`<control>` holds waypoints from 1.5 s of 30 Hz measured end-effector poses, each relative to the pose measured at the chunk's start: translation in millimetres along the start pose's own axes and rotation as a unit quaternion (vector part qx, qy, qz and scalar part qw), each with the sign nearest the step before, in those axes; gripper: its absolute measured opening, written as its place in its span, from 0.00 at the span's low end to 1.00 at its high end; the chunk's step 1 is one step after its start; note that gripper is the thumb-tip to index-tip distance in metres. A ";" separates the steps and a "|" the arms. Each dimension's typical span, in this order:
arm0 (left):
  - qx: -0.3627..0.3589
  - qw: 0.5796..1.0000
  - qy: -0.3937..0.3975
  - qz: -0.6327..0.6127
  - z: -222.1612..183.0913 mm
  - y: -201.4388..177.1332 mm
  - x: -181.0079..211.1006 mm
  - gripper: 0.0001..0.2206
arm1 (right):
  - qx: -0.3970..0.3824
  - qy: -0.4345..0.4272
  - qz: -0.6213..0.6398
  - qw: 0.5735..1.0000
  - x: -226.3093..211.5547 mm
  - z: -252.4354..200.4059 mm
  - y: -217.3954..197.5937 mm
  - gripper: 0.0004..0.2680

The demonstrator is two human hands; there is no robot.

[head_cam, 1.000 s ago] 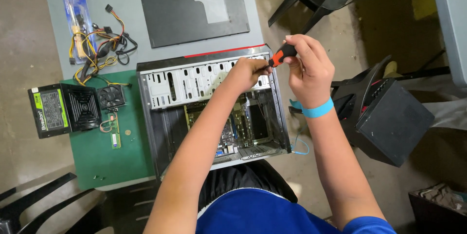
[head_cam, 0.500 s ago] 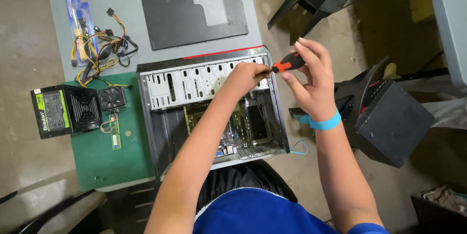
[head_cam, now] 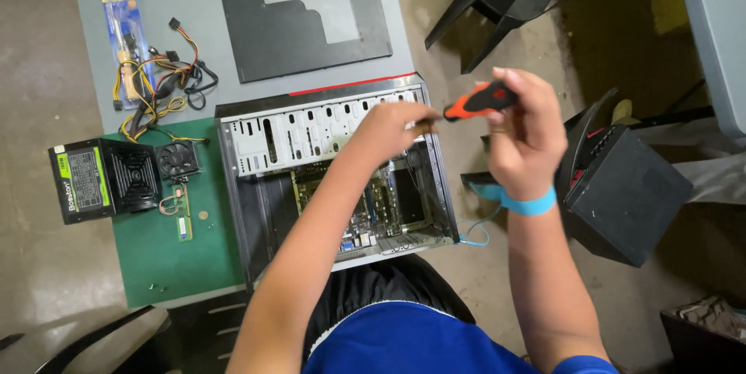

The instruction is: Repairing a desktop computer by unscrewing components and adjusting parts on the motherboard.

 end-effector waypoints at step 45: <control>0.368 0.835 -0.372 0.172 -513.3 -31.9 -266.9 0.11 | -0.506 0.232 -0.254 0.791 -14.9 -224.2 171.5 0.11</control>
Point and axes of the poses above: each hand's wrist, its own z-axis towards the middle knuckle, its own y-axis out of the palm, x = y × z, the point moved 6 cm from there along z, towards the middle knuckle, and after that the axes turned 3 degrees about -z, right-handed, at the moved point
